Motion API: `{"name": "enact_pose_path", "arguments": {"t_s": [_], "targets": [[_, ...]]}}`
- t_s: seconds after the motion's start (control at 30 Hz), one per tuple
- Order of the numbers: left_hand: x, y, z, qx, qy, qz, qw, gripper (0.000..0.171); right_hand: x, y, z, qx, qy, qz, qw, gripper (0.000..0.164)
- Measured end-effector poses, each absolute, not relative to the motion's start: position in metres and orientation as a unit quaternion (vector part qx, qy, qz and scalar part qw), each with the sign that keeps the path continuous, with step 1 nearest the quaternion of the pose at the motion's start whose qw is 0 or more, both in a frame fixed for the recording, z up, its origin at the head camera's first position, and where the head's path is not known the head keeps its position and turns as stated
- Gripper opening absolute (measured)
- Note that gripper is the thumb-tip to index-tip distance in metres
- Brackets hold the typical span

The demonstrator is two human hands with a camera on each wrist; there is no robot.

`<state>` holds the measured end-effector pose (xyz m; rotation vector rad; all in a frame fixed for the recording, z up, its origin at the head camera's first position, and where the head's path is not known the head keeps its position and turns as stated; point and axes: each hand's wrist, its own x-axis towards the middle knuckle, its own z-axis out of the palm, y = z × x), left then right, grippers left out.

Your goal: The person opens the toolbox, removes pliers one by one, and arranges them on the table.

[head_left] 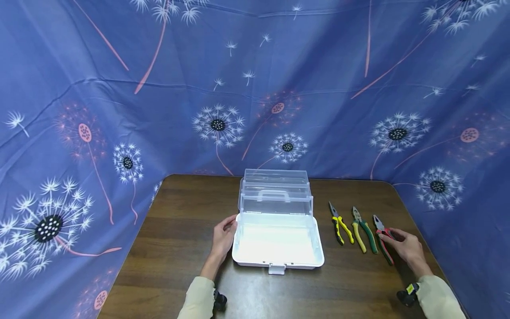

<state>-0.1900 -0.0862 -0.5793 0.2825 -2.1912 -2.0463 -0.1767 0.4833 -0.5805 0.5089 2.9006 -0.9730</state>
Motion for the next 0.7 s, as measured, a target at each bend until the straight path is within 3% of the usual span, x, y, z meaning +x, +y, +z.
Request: {"name": "enact_pose_path", "arguments": {"t_s": [0.23, 0.4, 0.53, 0.7], "targets": [[-0.192, -0.09, -0.579, 0.109, -0.712, -0.693, 0.039, 0.03, -0.173, 0.476, -0.582, 0.144, 0.939, -0.313, -0.014, 0.064], [-0.194, -0.094, -0.578, 0.123, -0.705, -0.698, 0.028, 0.03, -0.174, 0.467, -0.582, 0.186, 0.921, -0.336, -0.062, 0.049], [-0.193, -0.099, -0.574, 0.136, -0.694, -0.706, 0.023, 0.03, -0.178, 0.459, -0.576, 0.226, 0.871, -0.423, -0.105, 0.042], [-0.196, -0.109, -0.567, 0.143, -0.68, -0.718, 0.03, 0.031, -0.185, 0.447, -0.564, 0.239, 0.777, -0.569, -0.121, 0.021]]}}
